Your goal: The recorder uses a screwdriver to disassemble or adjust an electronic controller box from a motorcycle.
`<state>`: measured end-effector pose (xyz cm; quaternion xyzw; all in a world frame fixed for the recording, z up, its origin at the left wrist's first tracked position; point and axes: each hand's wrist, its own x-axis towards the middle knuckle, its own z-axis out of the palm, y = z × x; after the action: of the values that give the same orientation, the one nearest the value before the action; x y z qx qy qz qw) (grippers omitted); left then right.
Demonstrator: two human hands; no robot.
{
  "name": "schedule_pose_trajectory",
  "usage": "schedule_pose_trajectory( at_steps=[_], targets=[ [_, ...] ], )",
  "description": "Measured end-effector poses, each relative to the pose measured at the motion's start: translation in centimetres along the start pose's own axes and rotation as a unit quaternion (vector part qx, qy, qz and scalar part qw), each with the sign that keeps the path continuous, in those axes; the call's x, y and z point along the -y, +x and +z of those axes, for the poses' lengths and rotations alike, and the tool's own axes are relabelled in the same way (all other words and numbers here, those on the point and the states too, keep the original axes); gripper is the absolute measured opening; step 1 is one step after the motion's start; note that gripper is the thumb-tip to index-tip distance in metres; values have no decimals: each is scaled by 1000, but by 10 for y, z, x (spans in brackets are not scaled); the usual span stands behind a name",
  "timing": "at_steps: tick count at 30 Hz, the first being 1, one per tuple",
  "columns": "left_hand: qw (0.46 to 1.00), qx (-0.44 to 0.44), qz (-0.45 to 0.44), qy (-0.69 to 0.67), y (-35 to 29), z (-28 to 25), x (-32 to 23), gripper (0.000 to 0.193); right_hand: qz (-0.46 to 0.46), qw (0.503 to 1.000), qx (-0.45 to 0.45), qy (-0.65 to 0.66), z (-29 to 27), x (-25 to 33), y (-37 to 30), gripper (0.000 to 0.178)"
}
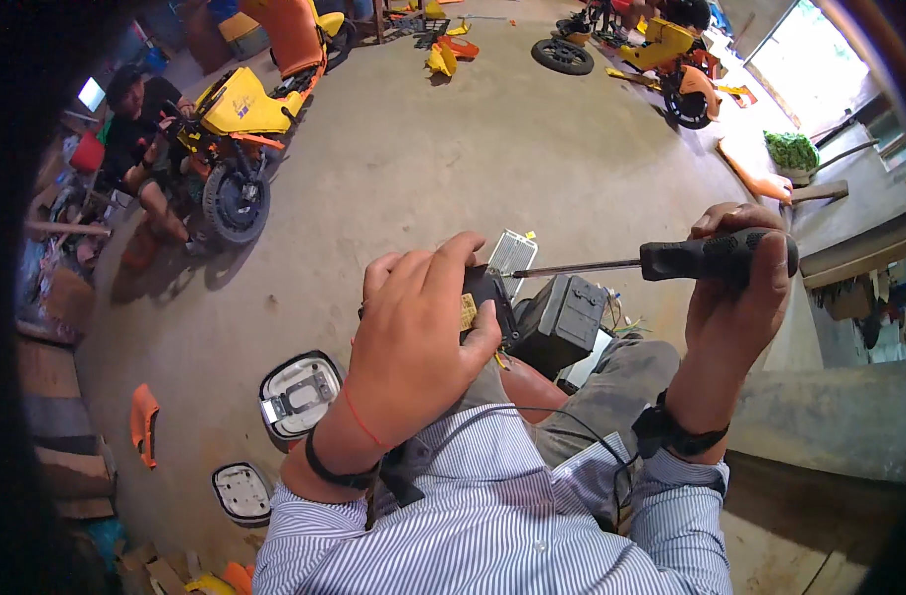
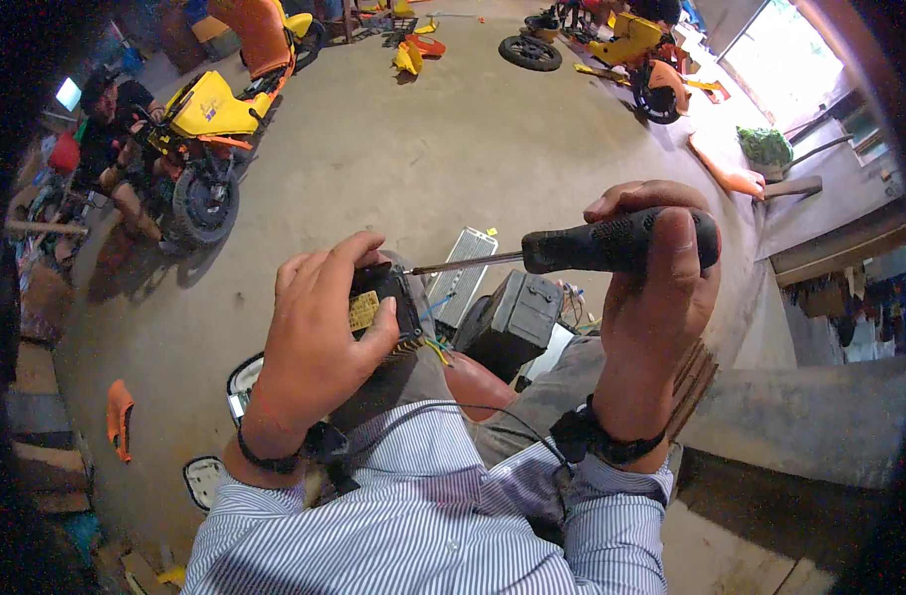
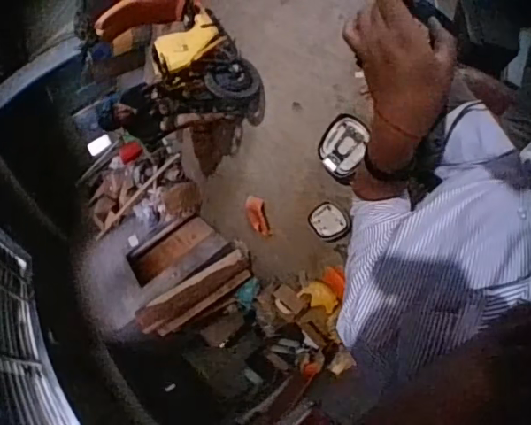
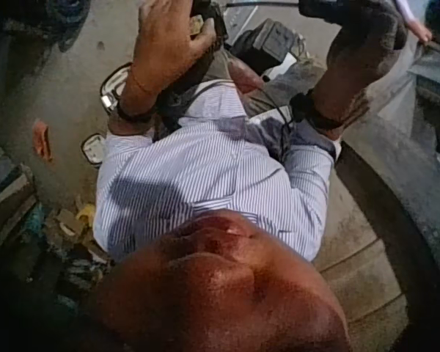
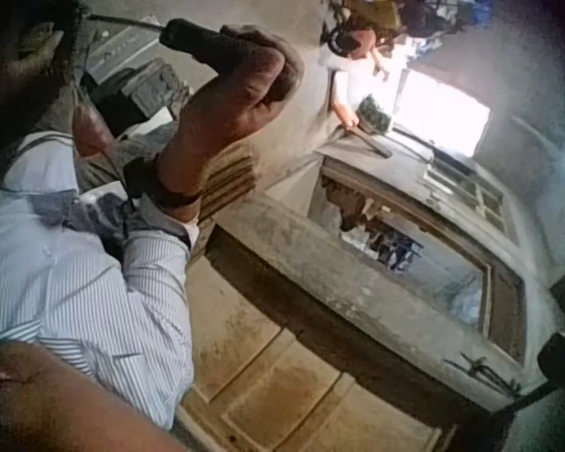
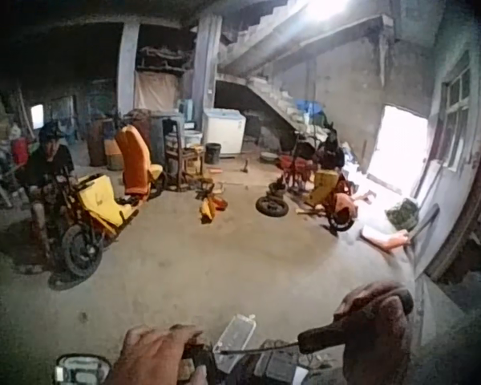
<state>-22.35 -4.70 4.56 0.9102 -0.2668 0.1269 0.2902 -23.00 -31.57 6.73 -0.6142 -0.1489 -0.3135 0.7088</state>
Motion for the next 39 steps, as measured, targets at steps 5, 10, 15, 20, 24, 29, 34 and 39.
schedule_pose_trajectory(
  at_steps=[5,10,15,20,24,29,34,39],
  targets=[
    [1000,-1,15,-3,-2,2,-1,52,-8,1000,10,-14,8,7,3,44],
    [1000,4,23,-5,-4,0,-1,53,-19,999,25,-37,10,9,5,46],
    [999,-1,34,-1,-3,1,-2,53,-26,998,38,-40,10,11,8,46],
    [999,0,32,-4,-4,1,-2,52,-31,995,46,-80,17,14,9,45],
    [999,-3,38,1,-4,3,-1,52,-38,994,65,-82,28,20,15,37],
    [999,-3,46,8,-3,2,-3,50,-4,982,118,-145,45,33,30,36],
    [999,-2,46,19,-2,4,-3,47,-5,978,167,-126,64,24,54,35],
    [999,-1,34,26,1,4,-2,41,0,989,145,-26,116,19,55,35]
  ],
)
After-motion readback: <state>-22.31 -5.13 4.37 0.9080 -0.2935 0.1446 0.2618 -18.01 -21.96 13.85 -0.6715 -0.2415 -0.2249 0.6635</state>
